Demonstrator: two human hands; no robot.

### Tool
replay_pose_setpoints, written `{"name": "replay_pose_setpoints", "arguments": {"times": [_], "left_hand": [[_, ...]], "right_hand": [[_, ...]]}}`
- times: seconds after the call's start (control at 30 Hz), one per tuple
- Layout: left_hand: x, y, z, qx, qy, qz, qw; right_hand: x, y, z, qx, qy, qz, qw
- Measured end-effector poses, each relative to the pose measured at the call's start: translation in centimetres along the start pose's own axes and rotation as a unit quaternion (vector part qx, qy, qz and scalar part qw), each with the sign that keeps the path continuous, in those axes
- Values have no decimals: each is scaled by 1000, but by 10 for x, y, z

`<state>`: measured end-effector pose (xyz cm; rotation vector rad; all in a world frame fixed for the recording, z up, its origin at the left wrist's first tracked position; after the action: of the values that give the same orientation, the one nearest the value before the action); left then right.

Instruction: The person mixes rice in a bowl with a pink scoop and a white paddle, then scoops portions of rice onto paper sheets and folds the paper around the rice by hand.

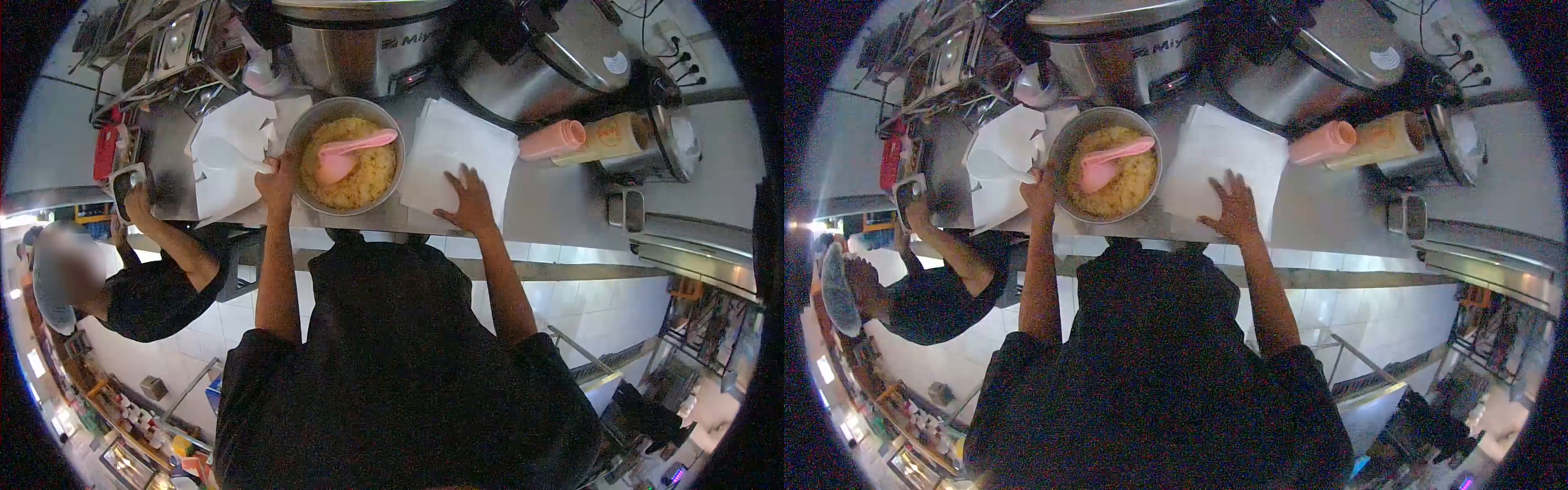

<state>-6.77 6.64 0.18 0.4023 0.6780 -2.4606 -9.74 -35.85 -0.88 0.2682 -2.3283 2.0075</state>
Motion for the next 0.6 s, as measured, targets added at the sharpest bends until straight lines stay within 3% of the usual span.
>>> {"name": "replay_pose_setpoints", "arguments": {"times": [0.07,0.17,0.27,0.37,0.47,0.6], "left_hand": [[4,4,-8,48,-76,34,995],[4,0,-26,3,-89,-18,996],[0,1,20,34,-133,35,990],[2,1,23,112,-97,67,987],[-2,-2,30,42,-120,31,991],[-1,1,-7,25,-97,18,995]], "right_hand": [[3,5,1,-5,6,-4,1000],[-3,25,8,-11,6,6,1000],[-10,29,10,-25,56,42,997],[-17,11,-10,-4,160,30,987],[-24,10,-22,27,129,75,988],[-27,-15,-11,-51,195,150,968]]}}
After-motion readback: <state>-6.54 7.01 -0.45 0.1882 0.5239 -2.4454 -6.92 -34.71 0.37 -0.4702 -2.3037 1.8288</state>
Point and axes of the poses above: each hand's wrist, its own x-axis away from the middle knuckle, its own y-axis out of the palm, z = x × y, the point moved 1 cm from there along -x, towards the middle knuckle, and after that the axes turned 13 degrees about y, right-handed, at the moved point
